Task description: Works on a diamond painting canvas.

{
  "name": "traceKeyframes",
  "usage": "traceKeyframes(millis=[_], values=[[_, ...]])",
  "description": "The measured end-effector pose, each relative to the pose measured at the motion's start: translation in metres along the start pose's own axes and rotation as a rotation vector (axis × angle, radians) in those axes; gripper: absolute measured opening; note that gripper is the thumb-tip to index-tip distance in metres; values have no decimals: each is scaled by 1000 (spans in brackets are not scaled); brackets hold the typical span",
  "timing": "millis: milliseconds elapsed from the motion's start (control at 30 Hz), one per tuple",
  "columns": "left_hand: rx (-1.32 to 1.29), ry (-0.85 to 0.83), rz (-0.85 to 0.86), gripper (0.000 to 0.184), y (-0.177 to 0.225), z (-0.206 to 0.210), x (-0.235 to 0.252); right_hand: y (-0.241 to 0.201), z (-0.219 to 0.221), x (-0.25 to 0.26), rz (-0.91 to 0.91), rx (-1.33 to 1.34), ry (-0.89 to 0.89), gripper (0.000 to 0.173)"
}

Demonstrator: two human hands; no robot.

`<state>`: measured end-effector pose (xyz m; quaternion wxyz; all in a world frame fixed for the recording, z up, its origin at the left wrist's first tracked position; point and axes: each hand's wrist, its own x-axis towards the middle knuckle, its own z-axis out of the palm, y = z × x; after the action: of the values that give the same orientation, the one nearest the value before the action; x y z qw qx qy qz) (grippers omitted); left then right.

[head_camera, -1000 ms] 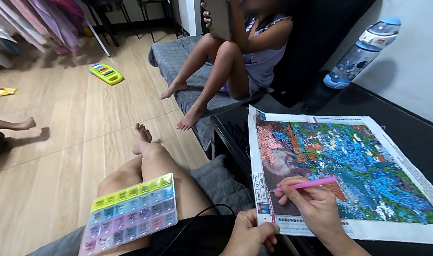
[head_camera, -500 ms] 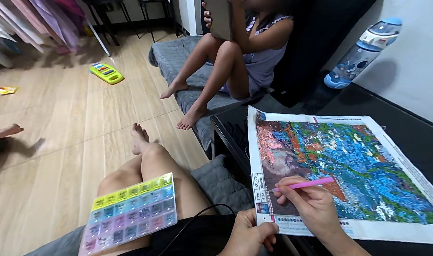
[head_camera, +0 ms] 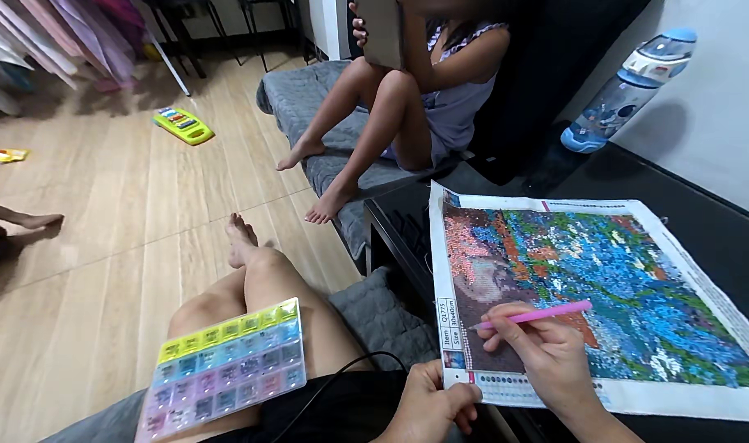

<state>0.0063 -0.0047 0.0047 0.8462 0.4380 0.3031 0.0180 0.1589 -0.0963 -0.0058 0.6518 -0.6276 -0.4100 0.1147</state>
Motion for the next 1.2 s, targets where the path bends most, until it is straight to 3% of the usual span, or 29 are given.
traceKeyframes(millis=[500,1200], values=[[-144,27,27,17,2,-9,-1,0,-9,-5,-188,23,-268,20],[-183,6,59,19,6,-9,-6,1,-4,-7,-260,33,-317,15]])
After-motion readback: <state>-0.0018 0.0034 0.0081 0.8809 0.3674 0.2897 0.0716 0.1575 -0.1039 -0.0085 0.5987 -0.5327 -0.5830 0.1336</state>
